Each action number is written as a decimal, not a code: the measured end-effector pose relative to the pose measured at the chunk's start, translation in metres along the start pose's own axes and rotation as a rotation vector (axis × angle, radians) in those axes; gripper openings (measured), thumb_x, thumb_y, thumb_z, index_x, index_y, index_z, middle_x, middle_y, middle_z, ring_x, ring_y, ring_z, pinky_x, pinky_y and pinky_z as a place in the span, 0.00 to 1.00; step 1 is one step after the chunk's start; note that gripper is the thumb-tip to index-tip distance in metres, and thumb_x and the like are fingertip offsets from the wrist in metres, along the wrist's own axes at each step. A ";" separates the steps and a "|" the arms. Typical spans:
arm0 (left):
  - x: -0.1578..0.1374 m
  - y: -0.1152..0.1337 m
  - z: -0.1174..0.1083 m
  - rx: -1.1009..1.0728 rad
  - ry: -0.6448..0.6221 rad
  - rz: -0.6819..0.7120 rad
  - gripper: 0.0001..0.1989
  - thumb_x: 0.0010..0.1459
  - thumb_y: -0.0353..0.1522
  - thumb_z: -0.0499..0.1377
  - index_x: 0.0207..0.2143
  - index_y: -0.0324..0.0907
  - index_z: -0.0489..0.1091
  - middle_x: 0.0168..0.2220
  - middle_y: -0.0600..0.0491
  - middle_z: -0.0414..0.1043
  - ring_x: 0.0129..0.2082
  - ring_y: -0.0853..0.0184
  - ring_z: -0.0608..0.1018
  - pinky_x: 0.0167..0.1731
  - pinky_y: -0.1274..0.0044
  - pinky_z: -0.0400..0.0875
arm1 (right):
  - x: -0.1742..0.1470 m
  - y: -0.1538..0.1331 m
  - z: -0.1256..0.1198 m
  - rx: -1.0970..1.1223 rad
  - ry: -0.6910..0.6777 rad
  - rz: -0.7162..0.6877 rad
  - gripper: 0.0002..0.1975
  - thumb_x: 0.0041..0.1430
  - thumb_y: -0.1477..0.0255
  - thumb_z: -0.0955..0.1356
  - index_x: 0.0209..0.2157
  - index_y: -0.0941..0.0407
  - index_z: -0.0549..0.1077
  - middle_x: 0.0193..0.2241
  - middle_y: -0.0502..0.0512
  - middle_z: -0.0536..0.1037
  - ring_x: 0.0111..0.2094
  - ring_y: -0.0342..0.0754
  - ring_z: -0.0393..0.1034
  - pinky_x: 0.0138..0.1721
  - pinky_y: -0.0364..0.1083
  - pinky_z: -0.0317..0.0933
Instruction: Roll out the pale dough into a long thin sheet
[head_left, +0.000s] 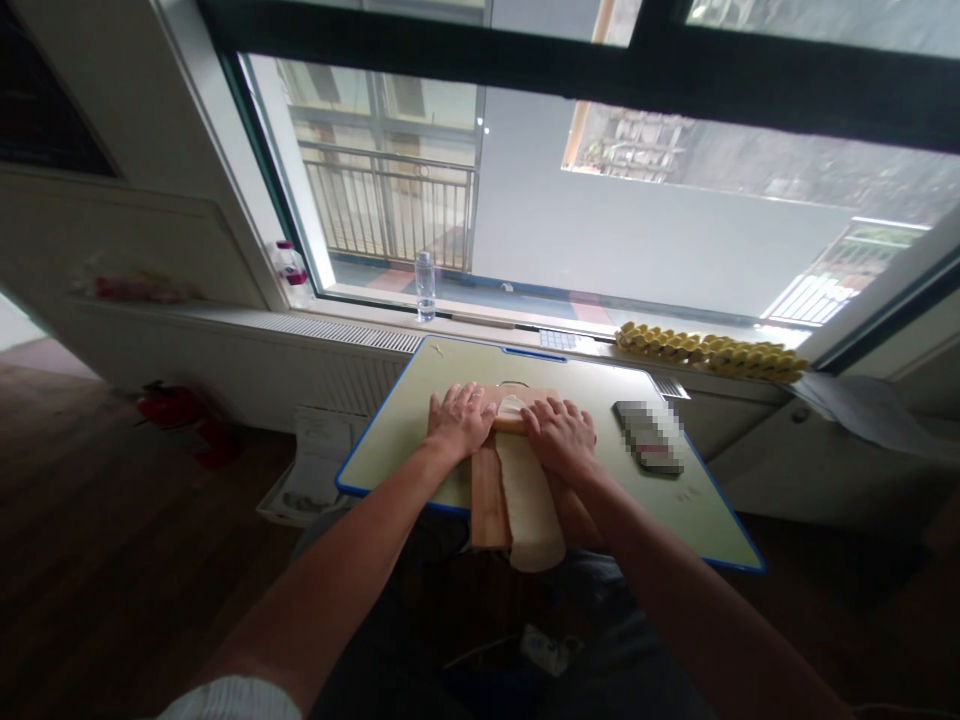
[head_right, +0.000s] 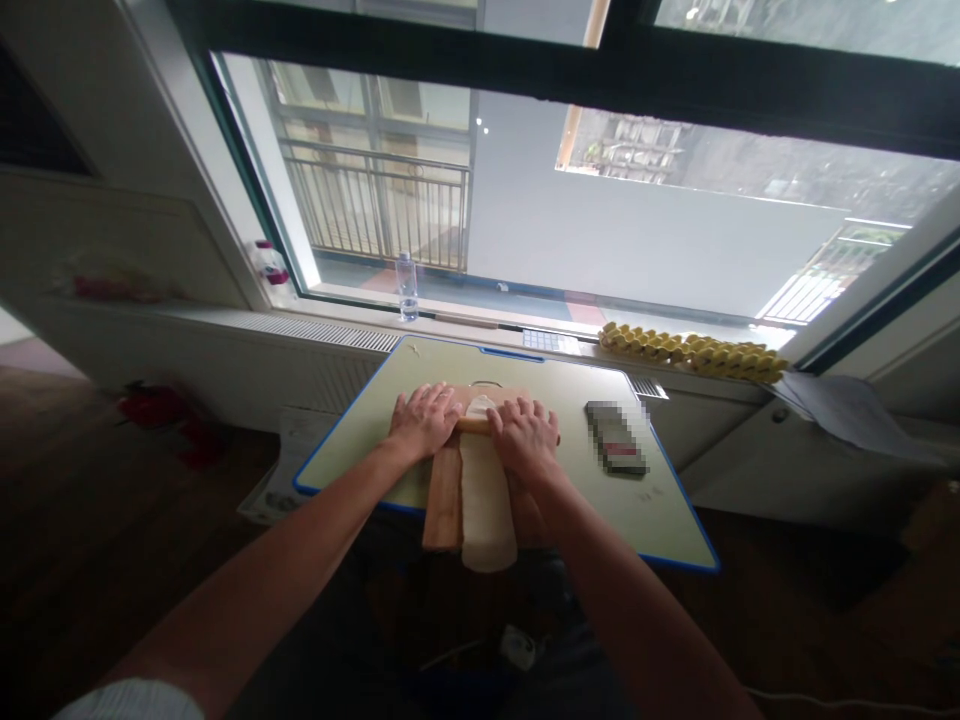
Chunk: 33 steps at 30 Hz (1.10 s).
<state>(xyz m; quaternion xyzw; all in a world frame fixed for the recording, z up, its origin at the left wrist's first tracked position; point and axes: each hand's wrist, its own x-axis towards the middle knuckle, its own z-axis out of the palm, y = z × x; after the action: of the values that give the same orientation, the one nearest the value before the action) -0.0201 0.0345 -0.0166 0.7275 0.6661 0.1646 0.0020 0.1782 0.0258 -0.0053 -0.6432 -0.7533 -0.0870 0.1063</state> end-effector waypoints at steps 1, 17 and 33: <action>0.005 0.000 0.002 0.001 -0.001 -0.002 0.30 0.74 0.48 0.43 0.69 0.50 0.69 0.74 0.48 0.63 0.72 0.50 0.64 0.70 0.50 0.54 | 0.005 0.001 0.001 0.003 -0.014 -0.002 0.26 0.79 0.53 0.55 0.57 0.49 0.77 0.63 0.58 0.75 0.63 0.59 0.64 0.62 0.57 0.56; 0.100 -0.009 0.013 0.030 -0.192 -0.042 0.29 0.71 0.47 0.46 0.69 0.55 0.68 0.75 0.50 0.60 0.70 0.50 0.65 0.69 0.50 0.58 | 0.096 0.024 0.018 0.199 -0.233 0.108 0.35 0.73 0.43 0.56 0.68 0.49 0.70 0.70 0.60 0.68 0.68 0.63 0.61 0.67 0.61 0.56; 0.079 -0.007 0.012 0.026 -0.086 0.004 0.26 0.71 0.46 0.47 0.63 0.52 0.74 0.69 0.49 0.69 0.65 0.51 0.71 0.65 0.53 0.63 | 0.079 0.019 0.015 0.164 -0.188 0.104 0.31 0.74 0.46 0.58 0.65 0.47 0.73 0.67 0.57 0.72 0.65 0.61 0.65 0.65 0.59 0.58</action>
<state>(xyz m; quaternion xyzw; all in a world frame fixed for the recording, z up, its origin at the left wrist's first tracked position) -0.0196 0.1148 -0.0109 0.7354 0.6658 0.1245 0.0208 0.1842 0.1081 0.0016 -0.6759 -0.7301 0.0412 0.0916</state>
